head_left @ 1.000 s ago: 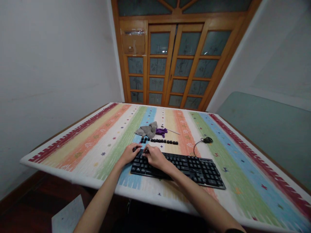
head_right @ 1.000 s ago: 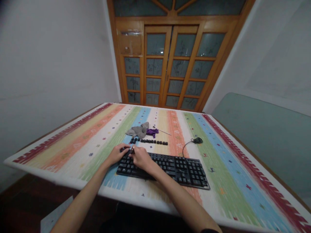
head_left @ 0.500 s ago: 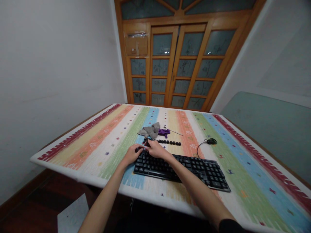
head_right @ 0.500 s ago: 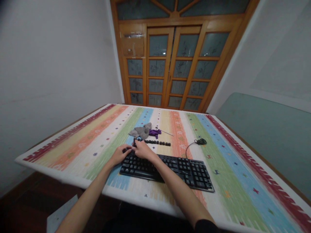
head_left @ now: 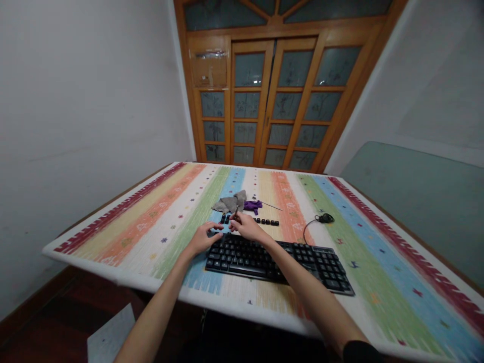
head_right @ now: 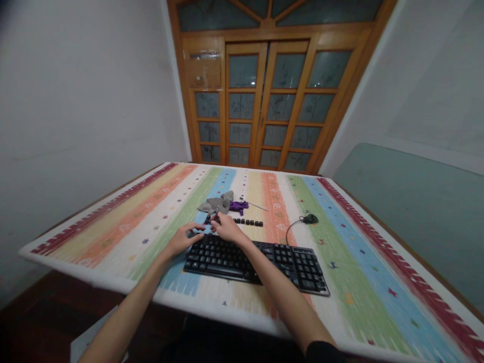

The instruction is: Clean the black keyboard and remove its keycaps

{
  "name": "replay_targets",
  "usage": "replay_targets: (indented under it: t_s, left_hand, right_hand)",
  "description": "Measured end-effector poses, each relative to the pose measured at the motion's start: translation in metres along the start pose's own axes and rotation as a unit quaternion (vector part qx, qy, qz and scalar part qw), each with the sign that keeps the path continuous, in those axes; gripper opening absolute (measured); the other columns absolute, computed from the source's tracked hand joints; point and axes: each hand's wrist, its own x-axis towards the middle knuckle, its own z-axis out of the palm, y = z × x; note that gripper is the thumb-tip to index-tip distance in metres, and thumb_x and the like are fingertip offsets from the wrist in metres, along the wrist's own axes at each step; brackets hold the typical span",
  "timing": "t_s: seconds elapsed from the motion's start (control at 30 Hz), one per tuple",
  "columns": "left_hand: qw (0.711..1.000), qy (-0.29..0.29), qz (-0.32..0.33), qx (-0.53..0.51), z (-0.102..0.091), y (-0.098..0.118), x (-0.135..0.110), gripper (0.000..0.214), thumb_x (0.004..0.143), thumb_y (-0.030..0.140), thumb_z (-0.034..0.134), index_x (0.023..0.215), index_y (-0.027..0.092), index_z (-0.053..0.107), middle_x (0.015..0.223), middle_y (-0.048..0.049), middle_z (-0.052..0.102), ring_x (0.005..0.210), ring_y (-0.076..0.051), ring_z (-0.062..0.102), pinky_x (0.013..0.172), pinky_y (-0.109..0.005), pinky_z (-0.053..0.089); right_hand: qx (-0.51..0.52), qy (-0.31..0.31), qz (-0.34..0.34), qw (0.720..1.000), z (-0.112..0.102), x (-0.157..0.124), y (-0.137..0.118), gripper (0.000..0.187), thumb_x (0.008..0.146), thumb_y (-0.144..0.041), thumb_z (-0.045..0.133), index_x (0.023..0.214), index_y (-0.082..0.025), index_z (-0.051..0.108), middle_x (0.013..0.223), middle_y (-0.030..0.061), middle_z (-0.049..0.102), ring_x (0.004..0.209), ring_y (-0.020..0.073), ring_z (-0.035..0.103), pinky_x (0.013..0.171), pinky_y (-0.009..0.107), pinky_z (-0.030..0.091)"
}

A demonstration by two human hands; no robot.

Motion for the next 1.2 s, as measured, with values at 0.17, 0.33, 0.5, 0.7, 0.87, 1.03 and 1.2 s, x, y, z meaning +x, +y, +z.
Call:
replay_targets:
  t_s: [0.17, 0.33, 0.5, 0.7, 0.87, 1.03, 1.2]
  left_hand:
    - [0.998, -0.046, 0.037, 0.0, -0.004, 0.017, 0.004, 0.028, 0.081, 0.038, 0.066, 0.101, 0.02, 0.07, 0.103, -0.0042, 0.071, 0.095, -0.019, 0.063, 0.079, -0.029, 0.047]
    - [0.994, -0.075, 0.077, 0.026, -0.005, 0.028, 0.01, 0.02, 0.083, 0.035, 0.065, 0.094, 0.019, 0.071, 0.092, -0.0027, 0.072, 0.088, -0.017, 0.062, 0.081, -0.028, 0.046]
    - [0.989, -0.093, 0.098, 0.068, -0.006, 0.03, 0.016, 0.013, 0.082, 0.029, 0.066, 0.09, 0.019, 0.07, 0.087, -0.0022, 0.07, 0.086, -0.017, 0.062, 0.082, -0.029, 0.046]
    - [0.978, -0.138, 0.105, 0.118, -0.006, 0.032, 0.021, 0.01, 0.082, 0.028, 0.066, 0.084, 0.017, 0.067, 0.089, -0.0037, 0.07, 0.09, -0.02, 0.061, 0.083, -0.03, 0.044]
    - [0.972, -0.172, 0.11, 0.116, -0.007, 0.031, 0.028, 0.011, 0.08, 0.028, 0.065, 0.082, 0.017, 0.067, 0.084, -0.0033, 0.068, 0.084, -0.018, 0.061, 0.079, -0.029, 0.045]
    - [0.983, -0.156, 0.092, 0.039, -0.01, 0.028, 0.036, 0.017, 0.08, 0.033, 0.065, 0.085, 0.017, 0.068, 0.082, -0.0022, 0.069, 0.078, -0.015, 0.061, 0.072, -0.026, 0.046]
    - [0.994, -0.082, 0.076, 0.001, -0.009, 0.016, 0.044, 0.018, 0.082, 0.034, 0.064, 0.084, 0.017, 0.068, 0.084, -0.0026, 0.068, 0.08, -0.016, 0.061, 0.071, -0.026, 0.046]
  right_hand:
    - [0.004, 0.006, -0.025, 1.0, -0.008, -0.007, -0.002, 0.007, 0.089, -0.012, 0.05, 0.09, -0.019, 0.052, 0.073, 0.002, 0.068, 0.069, 0.017, 0.068, 0.067, 0.028, 0.052]
    - [-0.038, 0.006, -0.061, 0.997, -0.009, -0.015, -0.009, 0.01, 0.088, -0.012, 0.05, 0.094, -0.018, 0.054, 0.076, 0.0017, 0.068, 0.074, 0.0171, 0.067, 0.071, 0.029, 0.049]
    - [-0.103, 0.028, -0.08, 0.991, -0.01, -0.021, -0.016, 0.013, 0.085, -0.011, 0.053, 0.096, -0.017, 0.057, 0.078, 0.0026, 0.066, 0.074, 0.0176, 0.064, 0.07, 0.028, 0.045]
    - [-0.145, 0.016, -0.085, 0.986, -0.013, -0.027, -0.018, 0.014, 0.085, -0.013, 0.056, 0.098, -0.017, 0.059, 0.084, 0.0049, 0.067, 0.077, 0.0188, 0.062, 0.072, 0.028, 0.045]
    - [-0.134, 0.008, -0.09, 0.987, -0.015, -0.03, -0.011, 0.009, 0.085, -0.013, 0.056, 0.093, -0.016, 0.059, 0.085, 0.0066, 0.067, 0.079, 0.02, 0.063, 0.075, 0.03, 0.045]
    - [-0.074, 0.03, -0.088, 0.993, -0.022, -0.031, -0.007, 0.007, 0.087, -0.016, 0.052, 0.093, -0.017, 0.056, 0.08, 0.0041, 0.067, 0.075, 0.0181, 0.064, 0.072, 0.028, 0.046]
    - [-0.102, 0.079, -0.091, 0.987, -0.028, -0.035, -0.002, 0.008, 0.088, -0.02, 0.054, 0.095, -0.018, 0.057, 0.084, 0.0052, 0.067, 0.078, 0.0187, 0.062, 0.074, 0.03, 0.045]
